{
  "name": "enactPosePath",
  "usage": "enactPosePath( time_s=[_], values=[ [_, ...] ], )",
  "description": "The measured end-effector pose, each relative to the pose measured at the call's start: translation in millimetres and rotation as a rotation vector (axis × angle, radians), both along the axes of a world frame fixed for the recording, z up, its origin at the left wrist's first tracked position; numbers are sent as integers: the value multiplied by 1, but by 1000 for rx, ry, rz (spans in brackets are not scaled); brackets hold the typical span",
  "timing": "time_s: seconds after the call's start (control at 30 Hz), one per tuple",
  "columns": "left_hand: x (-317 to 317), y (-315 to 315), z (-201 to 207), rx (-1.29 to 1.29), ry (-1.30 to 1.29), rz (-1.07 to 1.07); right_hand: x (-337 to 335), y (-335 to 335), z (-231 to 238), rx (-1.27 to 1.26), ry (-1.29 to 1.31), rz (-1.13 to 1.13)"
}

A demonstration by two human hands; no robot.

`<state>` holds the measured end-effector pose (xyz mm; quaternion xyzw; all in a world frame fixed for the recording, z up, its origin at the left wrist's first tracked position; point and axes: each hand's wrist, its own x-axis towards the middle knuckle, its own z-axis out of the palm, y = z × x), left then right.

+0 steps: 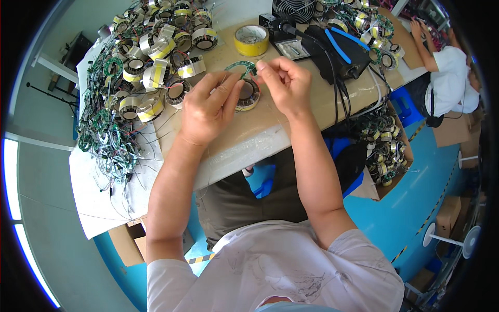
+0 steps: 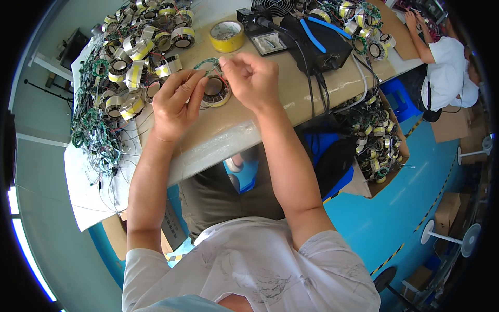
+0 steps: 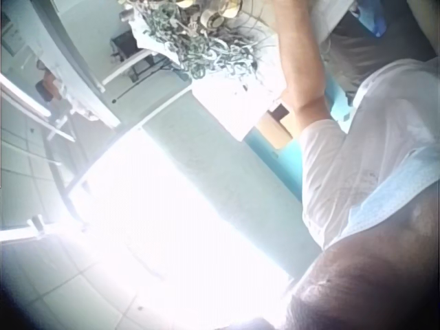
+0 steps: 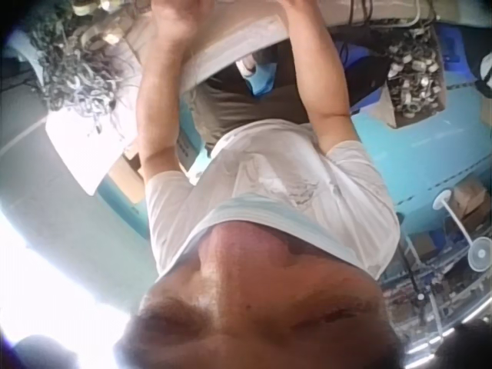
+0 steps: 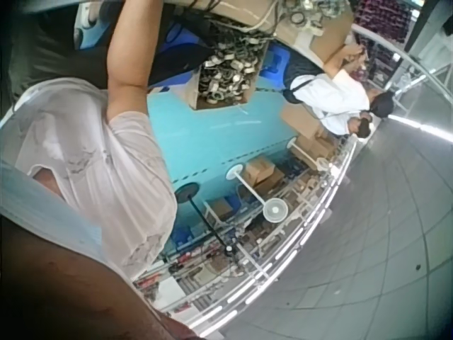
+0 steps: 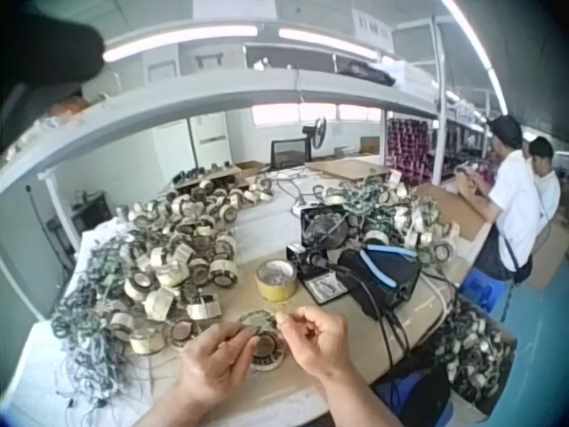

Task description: Soldering wires and components onto small circuit boards on electronic assemblies at a workbench.

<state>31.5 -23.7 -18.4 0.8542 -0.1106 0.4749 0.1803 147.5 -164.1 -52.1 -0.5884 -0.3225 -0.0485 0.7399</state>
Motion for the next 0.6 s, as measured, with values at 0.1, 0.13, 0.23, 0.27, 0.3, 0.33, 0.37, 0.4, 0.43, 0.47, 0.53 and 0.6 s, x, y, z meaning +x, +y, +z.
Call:
enactPosePath(
  time_s=[0.1, 0.13, 0.23, 0.27, 0.3, 0.33, 0.37, 0.4, 0.43, 0.47, 0.53, 0.6],
  values=[
    [0, 0, 1, 12, -5, -6, 1, 0, 10, 17, 149, -46],
    [-1, 0, 2, 12, -8, -14, 1, 0, 14, -12, 212, -61],
    [-1, 2, 2, 32, -20, -24, -12, -4, 30, -18, 415, 140],
    [-1, 2, 2, 33, -22, -23, -15, -2, 31, -54, 432, 139],
    [-2, 1, 3, 27, -15, -31, -14, -3, 31, -55, 428, 137],
    [-1, 0, 4, 21, -8, -38, -13, -4, 30, -67, 417, 188],
    [-1, 0, 5, 22, -11, -40, -12, -5, 29, -79, 406, 240],
    [-1, 0, 5, 21, -9, -41, -12, -4, 29, -78, 404, 239],
    [-1, 0, 5, 21, -8, -42, -12, -3, 29, -57, 402, 244],
    [0, 1, 5, 23, -10, -43, -12, -3, 29, -36, 400, 249],
    [-1, 2, 5, 20, 0, -34, -12, -1, 28, -27, 397, 258],
    [-2, 1, 4, 34, 4, -11, -11, -1, 27, -16, 391, 263]
  ],
)
